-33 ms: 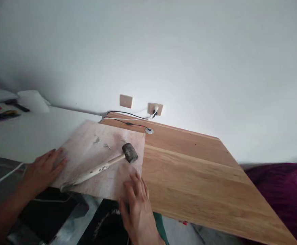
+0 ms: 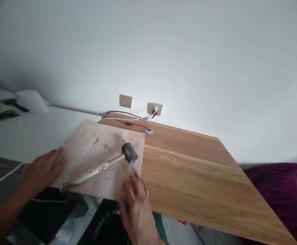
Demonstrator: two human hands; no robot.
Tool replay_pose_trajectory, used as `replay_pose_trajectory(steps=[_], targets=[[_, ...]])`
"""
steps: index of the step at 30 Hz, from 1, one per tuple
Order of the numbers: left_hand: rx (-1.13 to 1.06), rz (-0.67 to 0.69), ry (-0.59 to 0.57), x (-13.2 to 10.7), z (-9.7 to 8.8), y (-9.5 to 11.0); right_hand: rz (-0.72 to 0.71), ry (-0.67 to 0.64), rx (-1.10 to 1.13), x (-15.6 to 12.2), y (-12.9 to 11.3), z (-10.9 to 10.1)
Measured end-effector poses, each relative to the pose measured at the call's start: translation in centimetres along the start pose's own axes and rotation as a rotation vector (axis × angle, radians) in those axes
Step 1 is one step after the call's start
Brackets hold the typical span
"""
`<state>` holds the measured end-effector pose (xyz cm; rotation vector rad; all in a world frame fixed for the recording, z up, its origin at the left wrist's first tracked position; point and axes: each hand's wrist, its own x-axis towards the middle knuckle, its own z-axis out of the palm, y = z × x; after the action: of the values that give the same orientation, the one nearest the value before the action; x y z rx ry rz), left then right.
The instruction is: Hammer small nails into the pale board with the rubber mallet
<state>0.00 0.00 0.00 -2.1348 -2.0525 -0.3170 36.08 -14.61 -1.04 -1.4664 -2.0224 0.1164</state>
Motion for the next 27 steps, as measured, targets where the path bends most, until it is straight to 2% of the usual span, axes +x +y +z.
replay_pose_trajectory(steps=[4,9,12,15,21,27], targets=[[-0.095,-0.040,0.022,0.3,-0.6,0.7,-0.008,-0.027,-0.010,0.0,0.4,-0.1],[-0.125,-0.098,0.019,0.1,-2.2,2.3,-0.009,-0.035,-0.028,-0.2,0.9,-0.8],[-0.121,-0.075,0.002,-0.3,-2.6,3.1,-0.003,-0.015,-0.039,-0.7,1.5,-1.5],[-0.137,-0.019,0.046,-0.9,-2.3,3.8,0.020,-0.001,-0.051,-1.3,2.4,-2.6],[-0.332,0.094,0.163,-2.6,-1.4,6.3,0.079,0.012,-0.066,-3.2,5.7,-5.5],[-0.531,0.153,0.120,-5.0,-1.3,9.5,0.132,0.016,-0.136,-6.3,9.8,-8.9]])
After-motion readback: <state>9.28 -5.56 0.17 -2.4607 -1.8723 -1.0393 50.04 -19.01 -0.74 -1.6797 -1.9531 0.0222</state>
